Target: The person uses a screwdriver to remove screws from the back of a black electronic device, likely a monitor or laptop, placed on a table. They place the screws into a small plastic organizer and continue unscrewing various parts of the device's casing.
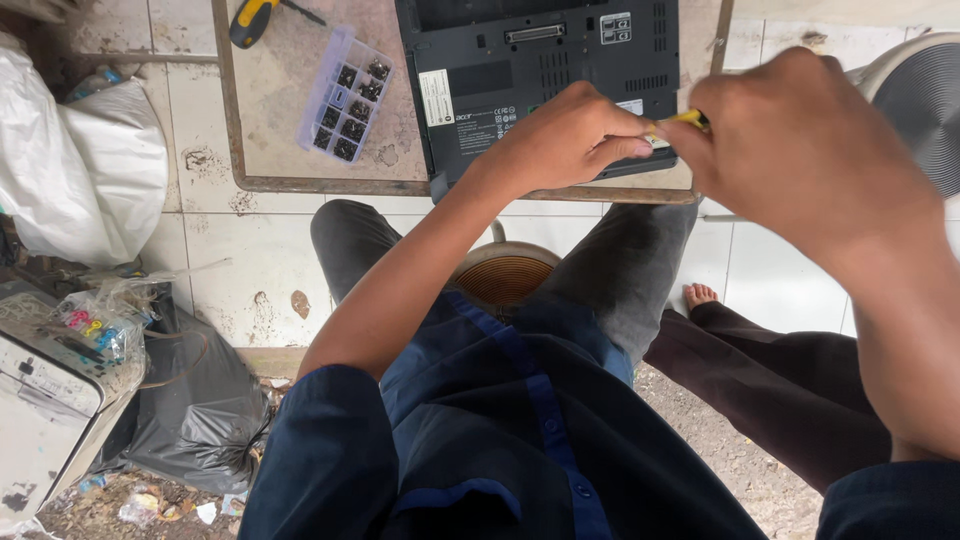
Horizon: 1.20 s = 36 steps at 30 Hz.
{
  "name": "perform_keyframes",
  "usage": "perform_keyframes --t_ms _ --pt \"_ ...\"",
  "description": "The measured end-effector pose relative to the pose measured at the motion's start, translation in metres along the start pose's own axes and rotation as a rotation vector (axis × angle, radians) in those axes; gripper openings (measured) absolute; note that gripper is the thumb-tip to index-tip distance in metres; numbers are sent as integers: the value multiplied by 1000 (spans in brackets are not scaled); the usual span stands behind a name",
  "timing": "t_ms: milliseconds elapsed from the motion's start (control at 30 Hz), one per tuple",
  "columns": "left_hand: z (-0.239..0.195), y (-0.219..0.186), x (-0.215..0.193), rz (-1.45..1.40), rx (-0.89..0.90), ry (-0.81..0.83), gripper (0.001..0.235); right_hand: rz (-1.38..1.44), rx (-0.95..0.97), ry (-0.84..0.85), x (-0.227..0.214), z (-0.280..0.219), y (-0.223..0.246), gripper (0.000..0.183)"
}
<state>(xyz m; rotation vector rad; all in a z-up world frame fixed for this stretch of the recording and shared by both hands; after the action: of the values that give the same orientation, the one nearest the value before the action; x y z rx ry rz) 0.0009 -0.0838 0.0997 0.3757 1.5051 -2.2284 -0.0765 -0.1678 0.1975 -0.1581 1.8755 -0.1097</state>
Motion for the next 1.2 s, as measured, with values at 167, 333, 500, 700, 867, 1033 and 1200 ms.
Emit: perform_keyframes --t_ms 167,333,500,700,867,1033,1200 --pt "-14 -14 -10 185 89 -228 39 -103 21 -94 1 12 -2 55" --pt "-16 -16 -11 120 73 -180 30 187 -105 -6 -13 12 20 18" --pt "-55 16 23 711 -134 -56 69 202 -93 27 -11 5 22 15" --pt "-93 48 41 1076 -425 75 100 139 -9 144 -5 9 27 32" --pt "-95 52 35 1132 -364 54 103 138 -41 335 -19 22 40 19" --pt "-91 54 25 1013 -333 4 87 158 30 283 -20 36 30 32" --pt "-52 28 29 525 -145 -424 47 173 106 133 -15 33 16 52"
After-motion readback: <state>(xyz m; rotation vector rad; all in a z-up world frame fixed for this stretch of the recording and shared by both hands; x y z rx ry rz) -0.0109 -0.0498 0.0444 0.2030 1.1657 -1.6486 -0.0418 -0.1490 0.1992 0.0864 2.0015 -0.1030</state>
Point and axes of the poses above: each hand's wrist, its own z-axis towards the middle knuckle, its own x-axis out of the palm, y = z × x, the point moved 8 cm from there along z, towards the middle knuckle, and after that the axes turned 7 degrees about y, right-handed, at the moved point
